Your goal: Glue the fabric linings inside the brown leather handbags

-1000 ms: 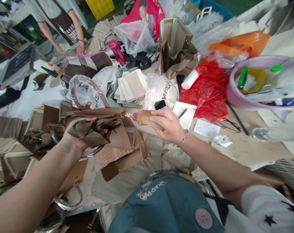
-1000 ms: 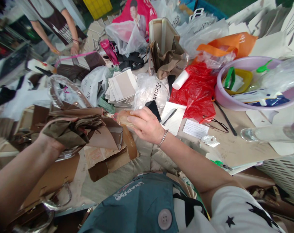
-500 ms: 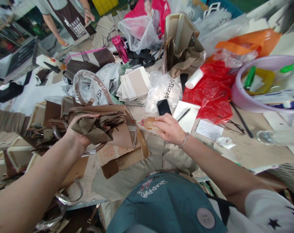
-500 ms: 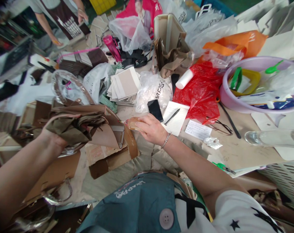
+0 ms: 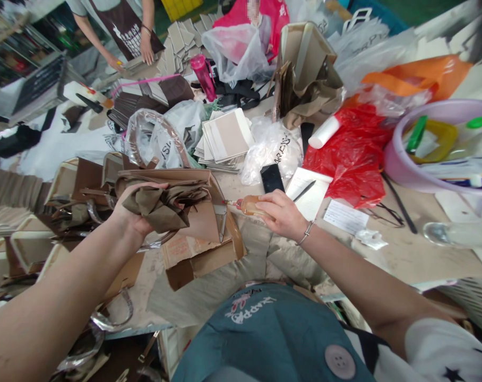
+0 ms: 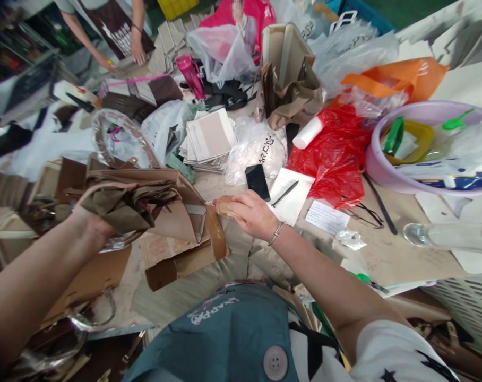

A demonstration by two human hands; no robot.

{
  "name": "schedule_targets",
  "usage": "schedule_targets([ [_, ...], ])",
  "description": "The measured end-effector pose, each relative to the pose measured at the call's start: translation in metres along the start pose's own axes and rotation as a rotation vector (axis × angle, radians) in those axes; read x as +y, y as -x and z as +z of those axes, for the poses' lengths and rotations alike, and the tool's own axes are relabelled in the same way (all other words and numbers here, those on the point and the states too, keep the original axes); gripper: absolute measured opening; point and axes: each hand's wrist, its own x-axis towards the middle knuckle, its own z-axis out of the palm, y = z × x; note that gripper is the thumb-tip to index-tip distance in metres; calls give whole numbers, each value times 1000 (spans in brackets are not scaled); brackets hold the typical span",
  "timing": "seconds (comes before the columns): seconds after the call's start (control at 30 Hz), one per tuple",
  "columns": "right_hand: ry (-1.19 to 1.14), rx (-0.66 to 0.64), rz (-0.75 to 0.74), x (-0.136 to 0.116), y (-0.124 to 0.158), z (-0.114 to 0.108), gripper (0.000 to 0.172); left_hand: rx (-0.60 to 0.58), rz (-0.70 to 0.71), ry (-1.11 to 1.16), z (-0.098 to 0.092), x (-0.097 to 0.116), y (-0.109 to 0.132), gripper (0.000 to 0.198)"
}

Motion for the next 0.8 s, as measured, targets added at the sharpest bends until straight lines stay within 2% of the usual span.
schedule_targets([
  [0.1, -33, 23, 14, -2, 0, 1, 19, -64, 20, -67, -1, 0, -2, 24],
  [0.3, -33, 168, -8, -1, -19, -7, 23, -65, 16, -82, -1, 0, -3, 23],
  [0.63, -33, -16, 79, 7, 11, 17, 19, 18, -18, -49, 7, 0, 3, 25],
  [0.8, -48, -2, 71, 3, 8, 11, 17, 22, -46, -57, 4, 0, -2, 28],
])
